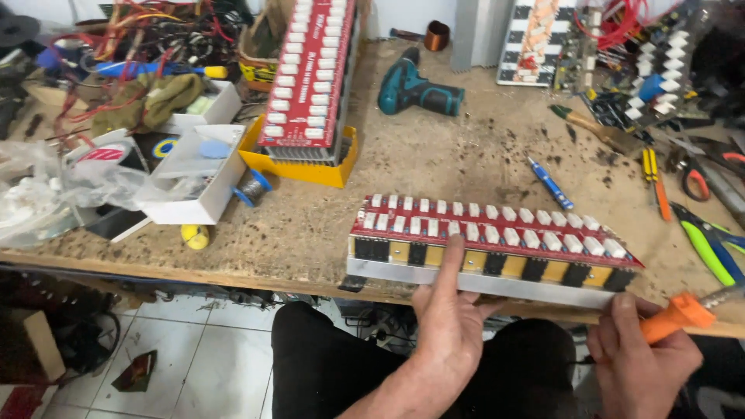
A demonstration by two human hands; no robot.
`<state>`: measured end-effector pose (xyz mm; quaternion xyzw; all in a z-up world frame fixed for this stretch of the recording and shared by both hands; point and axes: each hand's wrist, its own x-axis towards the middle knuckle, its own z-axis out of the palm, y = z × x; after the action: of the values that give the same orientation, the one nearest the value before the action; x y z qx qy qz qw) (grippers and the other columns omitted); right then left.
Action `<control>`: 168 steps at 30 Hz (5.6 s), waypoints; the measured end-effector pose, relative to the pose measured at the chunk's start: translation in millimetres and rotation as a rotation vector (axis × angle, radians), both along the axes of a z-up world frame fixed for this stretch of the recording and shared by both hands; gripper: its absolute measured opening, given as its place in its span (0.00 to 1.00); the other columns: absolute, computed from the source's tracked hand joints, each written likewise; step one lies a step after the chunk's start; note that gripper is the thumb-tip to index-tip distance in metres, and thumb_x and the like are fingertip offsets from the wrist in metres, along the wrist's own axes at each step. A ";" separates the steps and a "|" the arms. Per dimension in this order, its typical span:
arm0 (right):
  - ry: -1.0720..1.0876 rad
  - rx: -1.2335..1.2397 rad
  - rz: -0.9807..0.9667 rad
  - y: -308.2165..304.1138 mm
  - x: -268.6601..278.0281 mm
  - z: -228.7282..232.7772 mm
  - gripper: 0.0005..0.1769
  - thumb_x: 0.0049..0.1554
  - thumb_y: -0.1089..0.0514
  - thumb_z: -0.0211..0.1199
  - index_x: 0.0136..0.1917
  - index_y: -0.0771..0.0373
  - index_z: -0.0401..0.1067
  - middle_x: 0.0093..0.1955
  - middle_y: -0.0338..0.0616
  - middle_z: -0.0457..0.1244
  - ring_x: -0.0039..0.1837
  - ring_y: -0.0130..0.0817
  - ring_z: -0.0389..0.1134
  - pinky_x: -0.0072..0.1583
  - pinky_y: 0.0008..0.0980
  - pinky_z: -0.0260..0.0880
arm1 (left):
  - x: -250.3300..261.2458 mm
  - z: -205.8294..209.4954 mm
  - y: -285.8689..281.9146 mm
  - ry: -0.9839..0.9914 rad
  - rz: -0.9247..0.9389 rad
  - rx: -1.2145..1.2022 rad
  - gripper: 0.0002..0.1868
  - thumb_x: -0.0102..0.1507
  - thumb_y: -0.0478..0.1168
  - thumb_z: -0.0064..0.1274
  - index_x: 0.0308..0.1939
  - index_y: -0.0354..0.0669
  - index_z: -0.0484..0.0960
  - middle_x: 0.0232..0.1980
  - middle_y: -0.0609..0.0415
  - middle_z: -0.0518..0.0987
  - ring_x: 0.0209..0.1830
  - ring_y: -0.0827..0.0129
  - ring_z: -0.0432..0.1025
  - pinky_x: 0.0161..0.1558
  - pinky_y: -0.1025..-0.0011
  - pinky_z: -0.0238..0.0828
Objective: The person uses a soldering iron to work on a long red circuit board with white components, holding it with one hand while applying the tool with the other. They flip the board over to show the underside and then place it on a metal heat sink.
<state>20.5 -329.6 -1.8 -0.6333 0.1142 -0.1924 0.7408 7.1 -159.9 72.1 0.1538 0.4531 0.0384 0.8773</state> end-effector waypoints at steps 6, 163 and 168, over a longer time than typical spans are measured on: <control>-0.051 0.101 0.017 -7.3 -6.5 -5.0 0.08 0.70 0.65 0.55 0.47 0.63 0.62 0.26 0.32 0.40 0.27 0.21 0.40 0.31 0.27 0.42 | -1.4 29.8 -3.7 -0.088 -0.008 0.014 0.33 0.54 0.44 0.59 0.62 0.33 0.80 0.55 0.39 0.85 0.56 0.48 0.79 0.62 0.35 0.71; -0.196 0.334 0.170 -55.9 -84.3 -148.8 0.14 0.60 0.66 0.55 0.56 0.80 0.72 0.35 0.69 0.70 0.19 0.21 0.51 0.24 0.22 0.59 | 188.1 51.9 99.0 -0.133 -1.589 0.975 0.17 0.68 0.42 0.51 0.56 0.35 0.77 0.50 0.44 0.85 0.44 0.57 0.80 0.48 0.67 0.78; -0.045 0.361 0.058 -50.6 -86.4 -145.7 0.14 0.58 0.67 0.56 0.50 0.83 0.72 0.33 0.77 0.70 0.18 0.26 0.48 0.22 0.26 0.54 | 186.9 52.2 102.9 -0.096 -1.620 1.007 0.19 0.67 0.41 0.49 0.57 0.32 0.75 0.49 0.41 0.86 0.46 0.55 0.81 0.47 0.66 0.76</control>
<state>-65.9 -380.1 -147.4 -0.4887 0.1120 -0.1614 0.8501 193.9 -56.9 124.3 0.7787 0.1026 -0.3840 0.4855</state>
